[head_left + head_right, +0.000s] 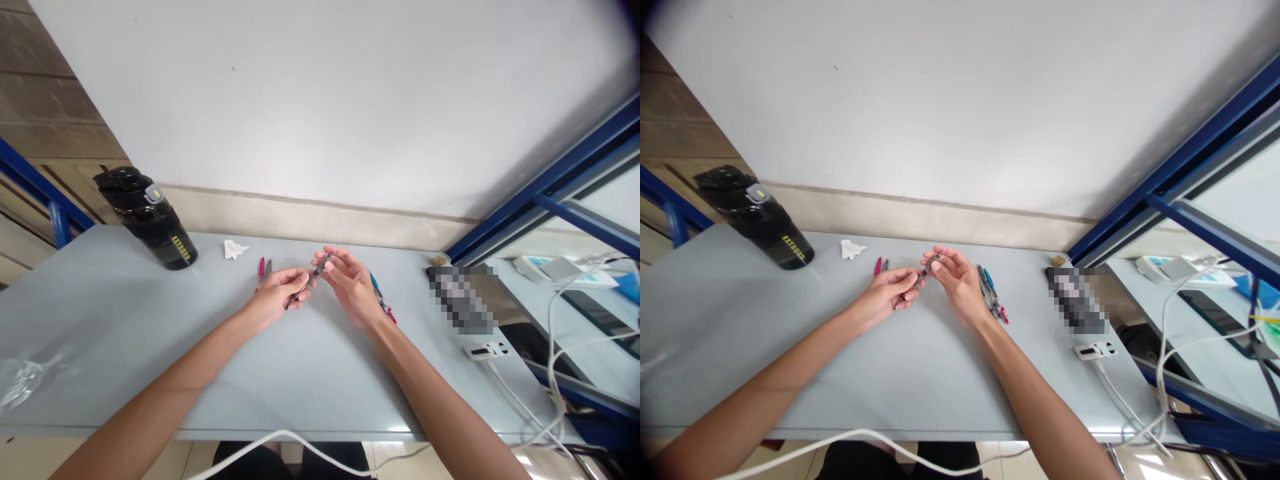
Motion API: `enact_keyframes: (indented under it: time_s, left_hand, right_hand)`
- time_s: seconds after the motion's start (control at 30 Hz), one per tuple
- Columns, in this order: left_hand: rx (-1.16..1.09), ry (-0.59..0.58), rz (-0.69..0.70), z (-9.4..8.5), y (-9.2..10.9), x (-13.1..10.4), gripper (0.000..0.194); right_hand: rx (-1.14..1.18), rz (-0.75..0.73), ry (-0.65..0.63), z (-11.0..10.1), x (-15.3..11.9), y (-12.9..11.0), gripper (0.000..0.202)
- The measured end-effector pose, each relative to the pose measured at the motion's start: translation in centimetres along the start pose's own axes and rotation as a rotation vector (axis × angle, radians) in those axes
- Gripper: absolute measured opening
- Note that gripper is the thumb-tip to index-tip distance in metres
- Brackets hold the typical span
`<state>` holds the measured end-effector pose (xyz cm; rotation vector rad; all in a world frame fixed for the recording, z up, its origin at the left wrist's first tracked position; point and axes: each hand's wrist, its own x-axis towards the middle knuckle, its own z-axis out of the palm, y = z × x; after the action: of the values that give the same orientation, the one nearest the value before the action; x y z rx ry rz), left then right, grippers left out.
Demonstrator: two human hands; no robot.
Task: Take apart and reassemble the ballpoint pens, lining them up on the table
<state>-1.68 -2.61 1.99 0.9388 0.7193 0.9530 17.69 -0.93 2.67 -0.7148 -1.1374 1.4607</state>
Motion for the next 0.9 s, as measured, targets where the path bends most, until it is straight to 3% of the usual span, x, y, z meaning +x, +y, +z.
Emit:
enact_keyframes:
  time_s: [0.2,0.47,0.9]
  left_hand:
    - [0.091,-0.015,0.029,0.0,-0.2,0.0,0.037]
    - [0.036,0.001,0.002,-0.3,-0.4,0.1,0.042]
    - [0.058,0.066,-0.014,0.1,-0.6,0.3,0.045]
  right_hand:
    - [-0.104,-0.005,0.054,-0.4,0.2,0.9,0.034]
    - [0.040,-0.028,0.079,-1.1,0.5,-0.6,0.039]
    - [0.059,-0.069,0.147,-1.9,0.9,-1.2,0.036]
